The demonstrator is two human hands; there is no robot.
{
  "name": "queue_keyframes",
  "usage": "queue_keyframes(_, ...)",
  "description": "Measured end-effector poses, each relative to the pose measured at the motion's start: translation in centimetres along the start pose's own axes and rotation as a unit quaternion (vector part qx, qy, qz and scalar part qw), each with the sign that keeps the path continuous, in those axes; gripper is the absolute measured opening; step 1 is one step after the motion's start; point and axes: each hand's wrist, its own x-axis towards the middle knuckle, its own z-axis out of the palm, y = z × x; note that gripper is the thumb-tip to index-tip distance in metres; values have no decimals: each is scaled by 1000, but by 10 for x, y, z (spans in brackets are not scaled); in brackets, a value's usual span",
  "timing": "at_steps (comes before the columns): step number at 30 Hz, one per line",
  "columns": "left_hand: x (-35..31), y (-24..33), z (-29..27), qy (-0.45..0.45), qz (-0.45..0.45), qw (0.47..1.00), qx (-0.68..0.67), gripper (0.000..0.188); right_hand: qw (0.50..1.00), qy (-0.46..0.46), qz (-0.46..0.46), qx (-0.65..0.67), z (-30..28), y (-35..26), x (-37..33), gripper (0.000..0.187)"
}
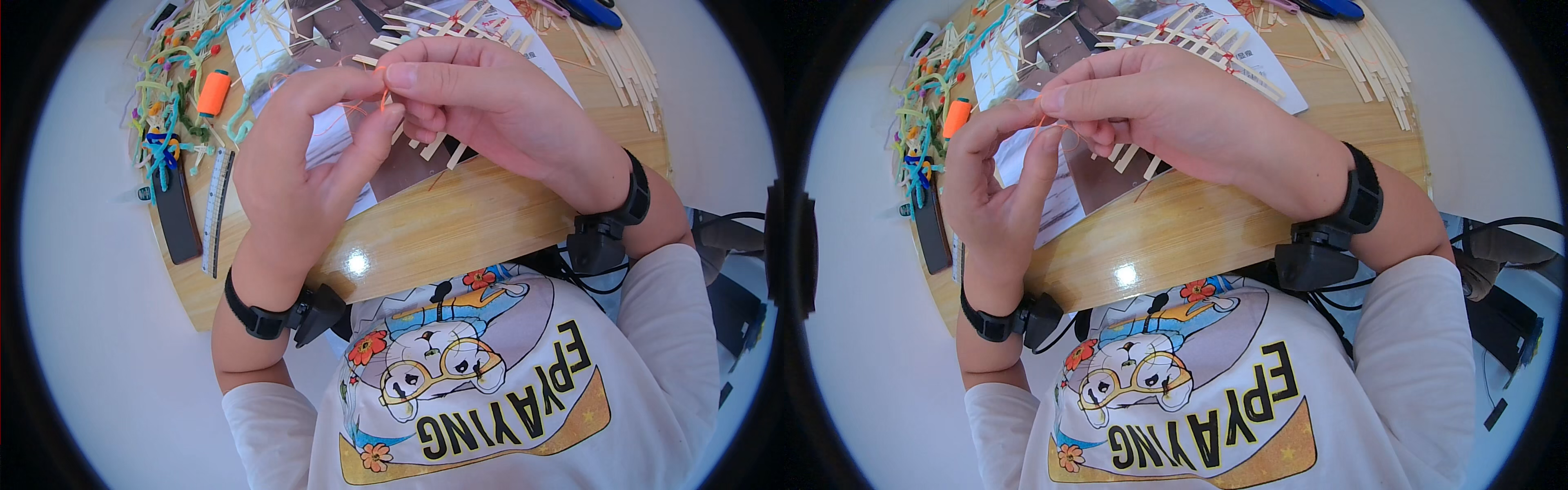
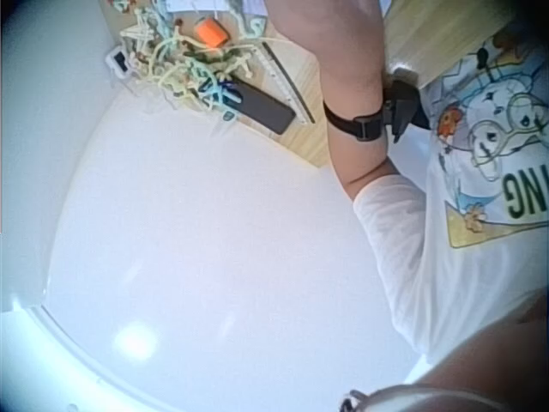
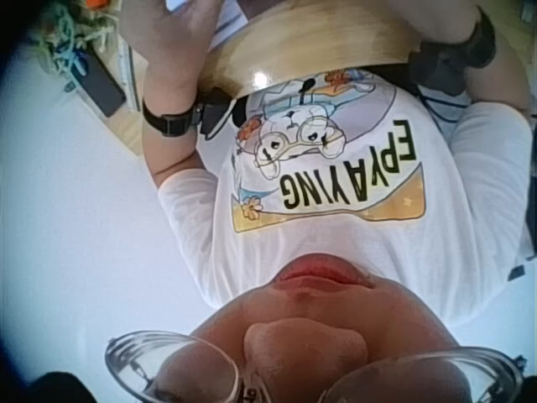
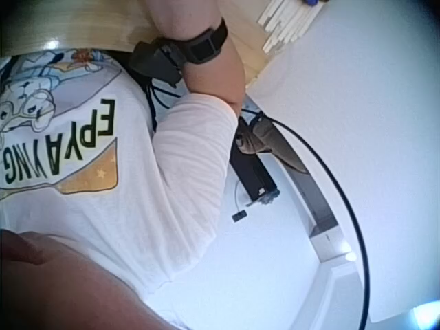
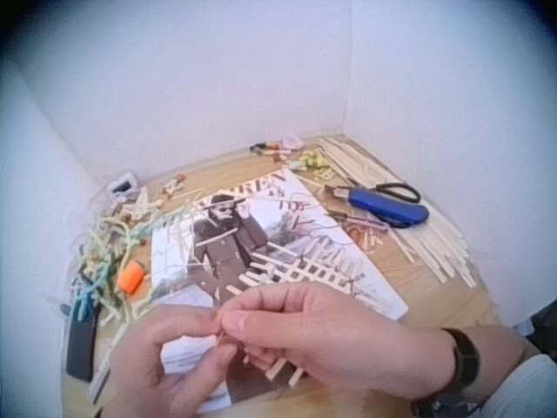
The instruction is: The person is weaving thin wood or bamboo sticks together to create a square grid pattern on a desk.
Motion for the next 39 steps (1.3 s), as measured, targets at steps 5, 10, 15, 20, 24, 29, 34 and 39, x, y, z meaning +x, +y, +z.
queue_keyframes(5,2,-1,-1,-14,24,1000,10,22,1000,0,5,-16,1,-1,-1,25)
queue_keyframes(10,1,2,-2,-15,4,1000,5,17,1000,-13,10,23,1,-1,0,22)
queue_keyframes(15,-1,10,-3,-7,-159,973,-165,14,999,-1,-34,-41,6,-4,-1,17)
queue_keyframes(20,2,13,-6,-9,-270,904,-332,17,988,22,-69,-138,11,-11,-5,14)
queue_keyframes(24,5,14,-9,2,-304,877,-371,19,983,-2,-107,-148,10,-12,-5,13)
queue_keyframes(29,6,18,-9,7,-321,890,-324,12,981,-18,-129,-147,8,-10,-4,13)
queue_keyframes(34,6,16,-10,8,-308,883,-354,18,977,-17,-131,-165,8,-10,-6,13)
queue_keyframes(39,4,19,-10,7,-292,909,-297,16,979,-8,-130,-156,9,-8,-4,12)
